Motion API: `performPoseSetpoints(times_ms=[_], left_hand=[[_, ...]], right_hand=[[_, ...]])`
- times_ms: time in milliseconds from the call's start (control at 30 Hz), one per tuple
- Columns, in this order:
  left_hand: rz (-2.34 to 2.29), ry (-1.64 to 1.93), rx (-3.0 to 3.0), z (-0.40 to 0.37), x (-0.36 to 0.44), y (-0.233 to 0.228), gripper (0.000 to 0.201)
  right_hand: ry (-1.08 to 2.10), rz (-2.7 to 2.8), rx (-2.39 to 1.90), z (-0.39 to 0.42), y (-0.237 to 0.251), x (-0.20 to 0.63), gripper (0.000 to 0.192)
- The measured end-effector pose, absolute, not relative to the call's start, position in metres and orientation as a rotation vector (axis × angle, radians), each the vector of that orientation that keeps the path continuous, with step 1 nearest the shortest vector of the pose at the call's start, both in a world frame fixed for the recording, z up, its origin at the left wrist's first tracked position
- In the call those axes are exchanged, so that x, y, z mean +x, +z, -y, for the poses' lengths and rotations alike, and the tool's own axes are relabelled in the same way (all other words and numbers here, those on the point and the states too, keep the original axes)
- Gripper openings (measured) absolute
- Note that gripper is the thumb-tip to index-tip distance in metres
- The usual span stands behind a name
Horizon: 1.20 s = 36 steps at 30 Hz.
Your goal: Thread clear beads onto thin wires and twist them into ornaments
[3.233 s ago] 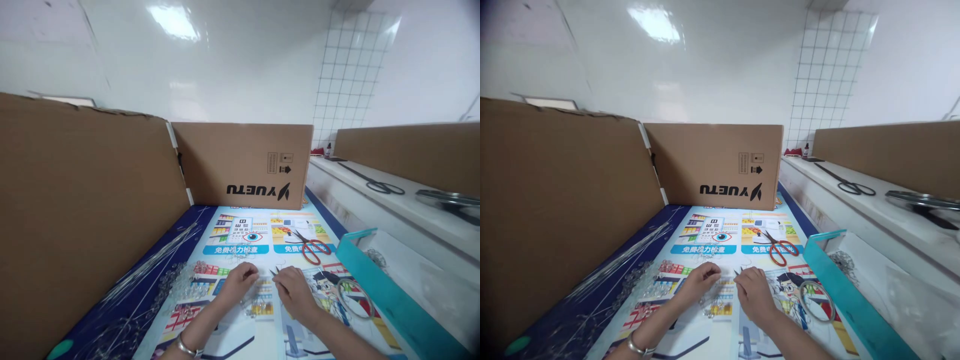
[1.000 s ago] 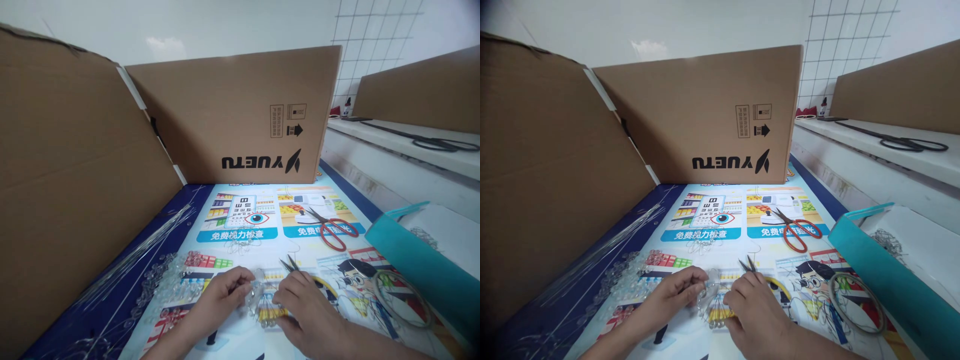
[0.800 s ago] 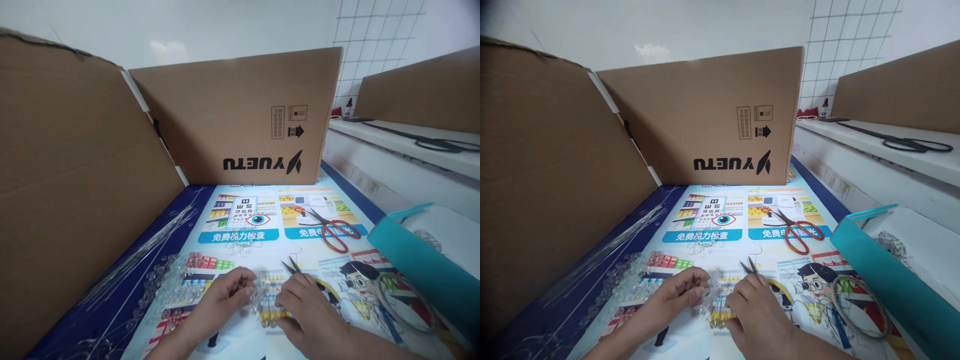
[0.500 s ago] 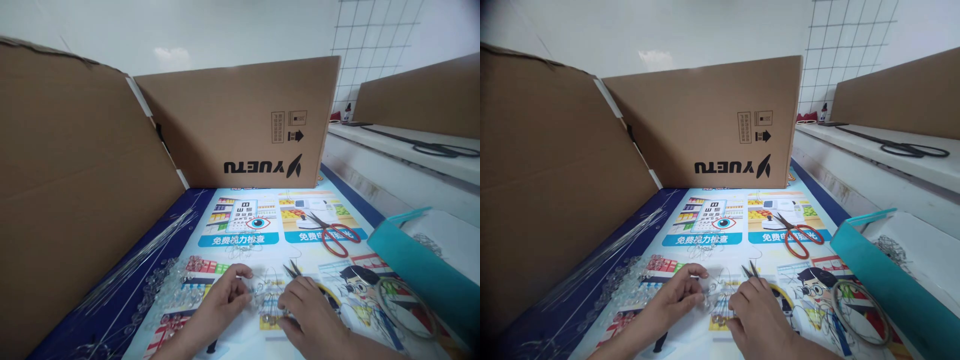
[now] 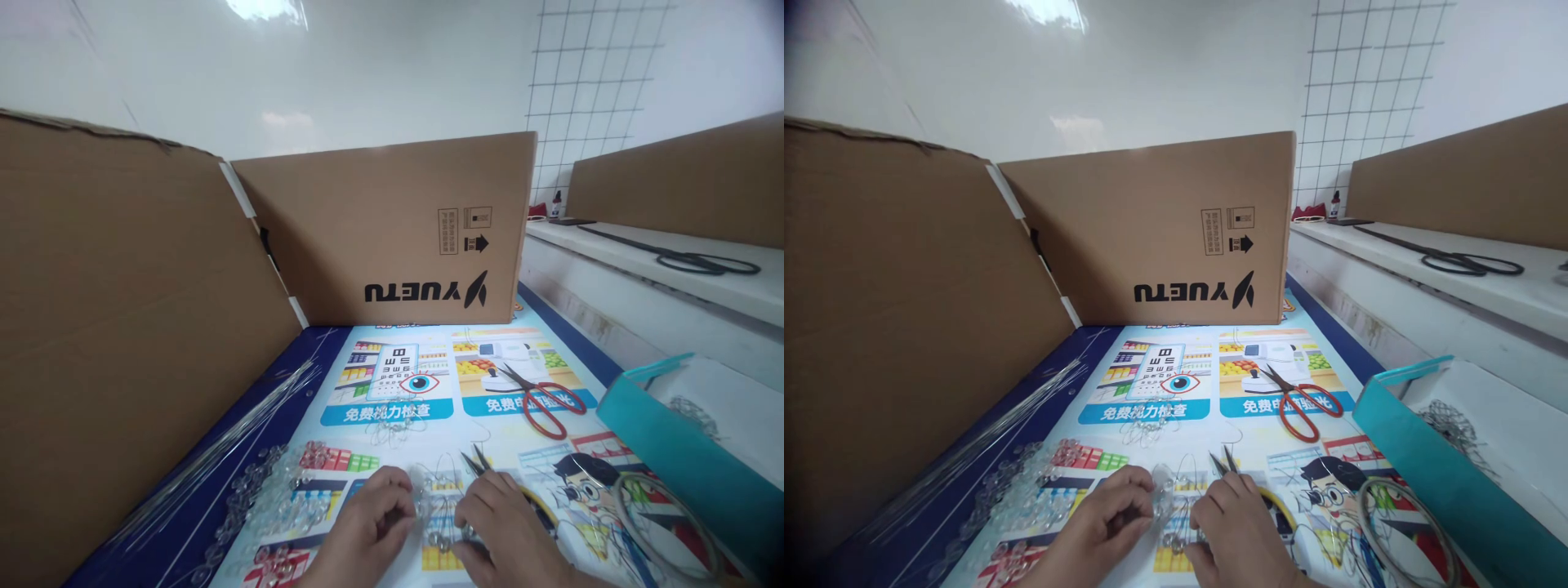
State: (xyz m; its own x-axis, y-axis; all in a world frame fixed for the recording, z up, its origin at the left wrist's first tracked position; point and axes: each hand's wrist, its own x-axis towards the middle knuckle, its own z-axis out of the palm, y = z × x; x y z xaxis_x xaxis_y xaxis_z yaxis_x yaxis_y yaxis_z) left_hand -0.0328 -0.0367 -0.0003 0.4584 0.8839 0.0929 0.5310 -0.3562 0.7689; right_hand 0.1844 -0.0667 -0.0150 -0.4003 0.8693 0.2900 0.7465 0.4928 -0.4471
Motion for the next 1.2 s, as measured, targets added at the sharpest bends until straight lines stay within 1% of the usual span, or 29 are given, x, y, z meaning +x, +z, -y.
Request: performPoseSetpoints(times_ms=[500, 767, 1000, 1200], left_hand=[[-1.160, 0.650, 2.035, 0.041, -0.028, 0.002, 0.020], [-1.246, 0.677, 2.111, 0.044, -0.025, -0.008, 0.012], [-1.224, 0.737, 2.089, 0.045, -0.021, -0.010, 0.014], [-1.168, 0.849, 1.879, 0.045, -0.019, -0.003, 0.012]], right_hand=[[0.416, 2.267, -1.384, 0.069, -0.007, 0.184, 0.012], [0.442, 2.228, -1.367, 0.070, -0.009, 0.184, 0.013], [0.432, 2.128, -1.249, 0.069, -0.013, 0.183, 0.016], [0.490, 2.023, -1.080, 0.064, -0.007, 0.183, 0.020]])
